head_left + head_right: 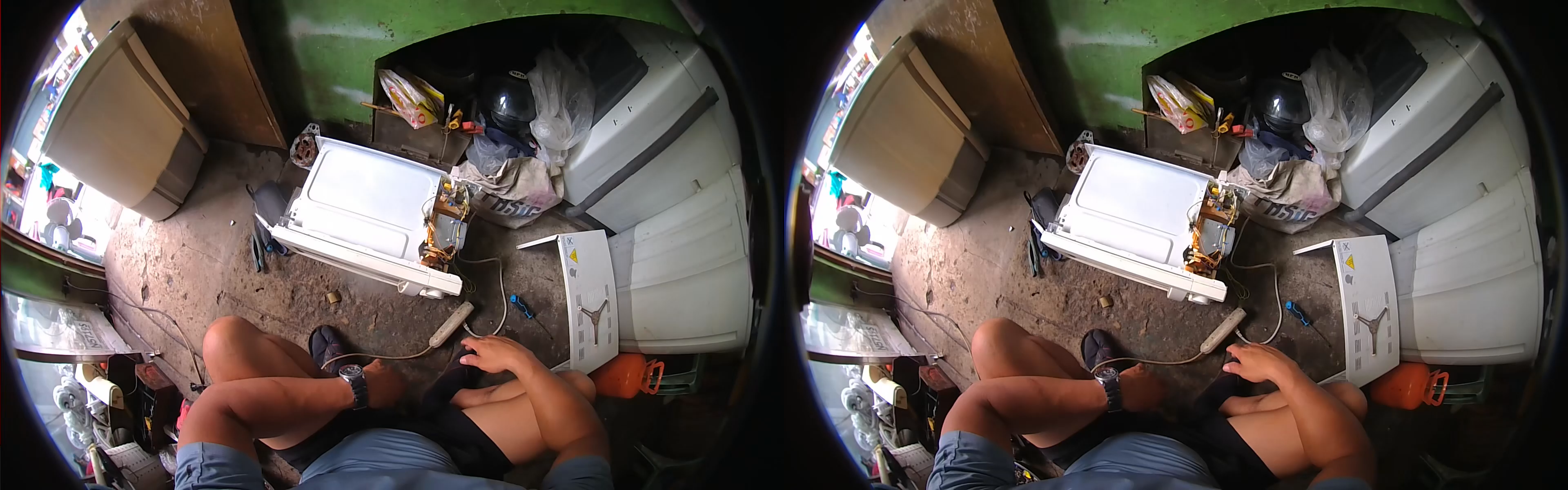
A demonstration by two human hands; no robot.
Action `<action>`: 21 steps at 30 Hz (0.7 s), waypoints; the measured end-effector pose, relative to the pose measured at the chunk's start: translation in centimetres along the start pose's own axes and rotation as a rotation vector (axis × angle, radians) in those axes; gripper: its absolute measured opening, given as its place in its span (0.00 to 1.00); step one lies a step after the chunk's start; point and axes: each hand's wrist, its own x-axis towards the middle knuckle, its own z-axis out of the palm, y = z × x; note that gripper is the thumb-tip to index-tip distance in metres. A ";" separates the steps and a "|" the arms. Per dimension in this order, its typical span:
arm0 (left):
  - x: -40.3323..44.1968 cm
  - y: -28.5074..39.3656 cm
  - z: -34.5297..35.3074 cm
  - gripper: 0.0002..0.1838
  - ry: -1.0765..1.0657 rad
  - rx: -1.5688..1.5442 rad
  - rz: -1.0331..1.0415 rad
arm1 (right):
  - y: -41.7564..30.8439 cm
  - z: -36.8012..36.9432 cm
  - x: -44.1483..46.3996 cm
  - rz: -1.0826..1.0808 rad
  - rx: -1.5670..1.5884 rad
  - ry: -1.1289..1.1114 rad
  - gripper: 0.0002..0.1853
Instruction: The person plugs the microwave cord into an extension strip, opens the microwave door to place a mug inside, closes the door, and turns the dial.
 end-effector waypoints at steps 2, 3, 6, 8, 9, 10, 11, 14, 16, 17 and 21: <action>0.0 0.0 -0.2 0.19 -0.012 0.006 0.001 | 0.0 0.1 -0.1 -0.005 0.005 0.007 0.32; 0.0 -0.1 -0.2 0.19 -0.023 0.013 0.001 | -0.1 0.0 -0.3 -0.017 0.016 0.020 0.31; -0.1 -0.4 0.0 0.19 0.024 -0.028 0.010 | -0.3 -0.3 -0.3 -0.005 0.013 0.014 0.31; -0.3 -0.5 0.4 0.18 0.068 -0.018 0.017 | -0.2 -0.3 -0.2 0.019 -0.002 -0.006 0.32; -0.3 -0.6 0.5 0.17 0.111 -0.011 0.024 | -0.1 -0.2 -0.1 0.016 0.010 -0.007 0.32; -0.2 -0.6 0.6 0.17 0.110 -0.011 0.024 | 0.0 -0.1 0.0 0.013 0.022 -0.008 0.32; -0.2 -0.6 0.0 0.17 0.067 -0.020 0.011 | -0.1 -0.1 -0.1 0.013 0.023 -0.008 0.32; -0.8 -0.5 -1.4 0.18 0.052 -0.016 -0.016 | -0.3 -0.3 -0.2 -0.028 0.031 0.027 0.31; -1.6 -0.4 -3.3 0.18 0.083 -0.005 -0.032 | -0.2 -0.2 0.0 -0.032 0.029 0.032 0.31; -2.1 -0.3 -5.0 0.19 -0.007 -0.047 -0.073 | -0.4 -0.3 0.0 -0.033 0.029 0.031 0.31; -4.5 -4.1 -7.1 0.22 0.249 -0.148 -0.214 | -0.6 -0.6 0.2 0.002 0.005 -0.014 0.33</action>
